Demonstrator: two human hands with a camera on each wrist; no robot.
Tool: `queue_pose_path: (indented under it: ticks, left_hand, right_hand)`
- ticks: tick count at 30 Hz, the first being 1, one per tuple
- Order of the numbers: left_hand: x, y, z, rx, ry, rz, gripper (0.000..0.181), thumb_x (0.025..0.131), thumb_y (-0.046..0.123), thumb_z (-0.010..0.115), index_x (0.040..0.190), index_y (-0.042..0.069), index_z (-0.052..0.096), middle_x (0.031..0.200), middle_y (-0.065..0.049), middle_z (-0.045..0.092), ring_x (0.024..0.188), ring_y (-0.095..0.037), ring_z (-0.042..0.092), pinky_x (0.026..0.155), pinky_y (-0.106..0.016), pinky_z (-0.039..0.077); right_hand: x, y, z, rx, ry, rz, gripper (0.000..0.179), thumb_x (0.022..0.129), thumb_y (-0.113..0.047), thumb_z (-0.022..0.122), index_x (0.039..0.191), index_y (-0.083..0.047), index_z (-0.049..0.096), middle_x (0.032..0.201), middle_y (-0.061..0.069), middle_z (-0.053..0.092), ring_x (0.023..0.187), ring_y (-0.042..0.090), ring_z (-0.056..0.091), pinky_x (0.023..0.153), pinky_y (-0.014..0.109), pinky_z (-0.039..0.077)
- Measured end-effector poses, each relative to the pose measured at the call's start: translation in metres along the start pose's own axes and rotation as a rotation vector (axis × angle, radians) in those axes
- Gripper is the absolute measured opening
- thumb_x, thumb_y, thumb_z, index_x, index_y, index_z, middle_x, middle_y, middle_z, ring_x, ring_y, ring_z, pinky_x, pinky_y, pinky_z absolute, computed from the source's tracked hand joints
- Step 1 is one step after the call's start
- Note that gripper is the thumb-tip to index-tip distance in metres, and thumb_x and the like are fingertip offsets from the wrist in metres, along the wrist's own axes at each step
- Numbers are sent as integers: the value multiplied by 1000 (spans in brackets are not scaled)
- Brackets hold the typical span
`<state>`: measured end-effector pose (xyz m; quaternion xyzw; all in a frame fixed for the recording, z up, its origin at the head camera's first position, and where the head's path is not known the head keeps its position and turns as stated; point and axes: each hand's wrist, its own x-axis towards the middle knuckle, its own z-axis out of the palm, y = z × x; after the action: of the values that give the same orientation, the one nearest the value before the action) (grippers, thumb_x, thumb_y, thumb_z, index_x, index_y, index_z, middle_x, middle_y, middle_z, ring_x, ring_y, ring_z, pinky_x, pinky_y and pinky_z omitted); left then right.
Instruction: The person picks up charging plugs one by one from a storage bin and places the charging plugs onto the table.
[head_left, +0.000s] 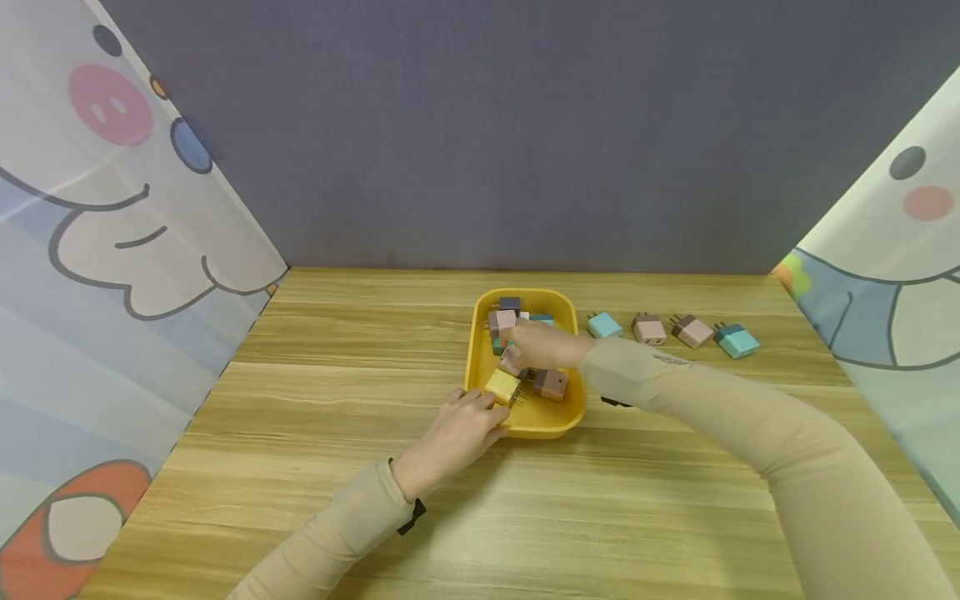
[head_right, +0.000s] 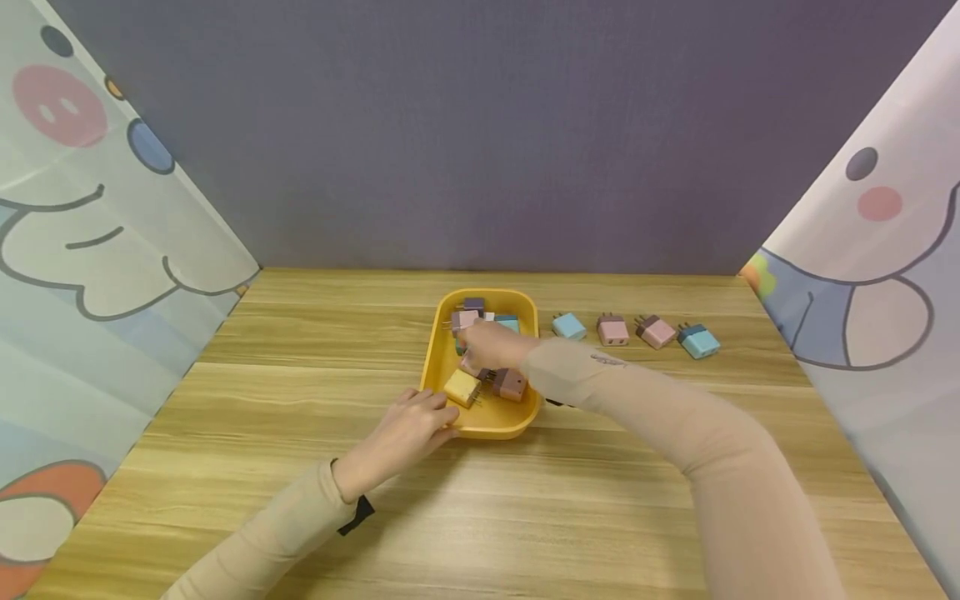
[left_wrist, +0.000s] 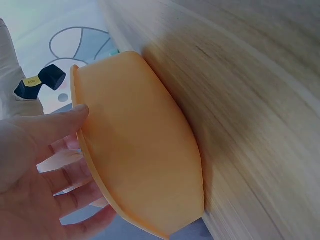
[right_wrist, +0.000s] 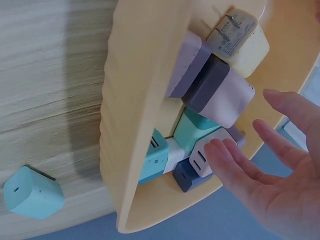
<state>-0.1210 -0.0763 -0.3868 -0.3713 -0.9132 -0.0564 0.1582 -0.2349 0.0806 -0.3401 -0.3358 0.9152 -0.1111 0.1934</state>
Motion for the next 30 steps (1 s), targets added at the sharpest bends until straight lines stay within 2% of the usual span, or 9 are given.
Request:
queue_pose_path:
  ticks: [5, 13, 19, 24, 30]
  left_hand:
    - [1, 0, 0, 0, 0, 3, 12, 74, 28, 69, 80, 19, 63, 78, 4, 58, 72, -12, 53, 61, -25, 35]
    - [0, 1, -1, 8, 3, 4, 13, 75, 28, 69, 81, 18, 64, 79, 3, 58, 71, -12, 53, 60, -25, 35]
    - [-1, 1, 0, 2, 10, 7, 14, 75, 28, 68, 82, 17, 65, 79, 2, 58, 70, -13, 53, 59, -25, 35]
    - [0, 1, 0, 3, 12, 7, 14, 75, 27, 69, 83, 16, 66, 80, 2, 59, 72, -13, 53, 60, -26, 36]
    - [0, 2, 0, 12, 1, 0, 13, 75, 28, 69, 82, 18, 64, 80, 3, 58, 73, -13, 53, 62, -26, 36]
  right_hand:
    - [6, -3, 4, -16, -17, 41, 28, 86, -15, 55, 112, -3, 56, 105, 12, 55, 84, 20, 51, 70, 30, 44]
    - [12, -8, 7, -13, -34, 79, 24, 87, -18, 56, 106, -3, 56, 99, 8, 54, 86, 19, 50, 71, 29, 44]
    - [15, -9, 11, -13, -30, 112, 17, 87, -17, 56, 99, -5, 55, 94, 7, 52, 79, 18, 50, 67, 28, 43]
    - [19, -9, 17, -63, -15, 110, 12, 88, -17, 54, 93, -6, 54, 86, 5, 52, 75, 18, 49, 64, 29, 41]
    - [21, -9, 21, -100, -3, 96, 11, 88, -16, 54, 93, -5, 54, 85, 6, 52, 75, 18, 48, 64, 29, 41]
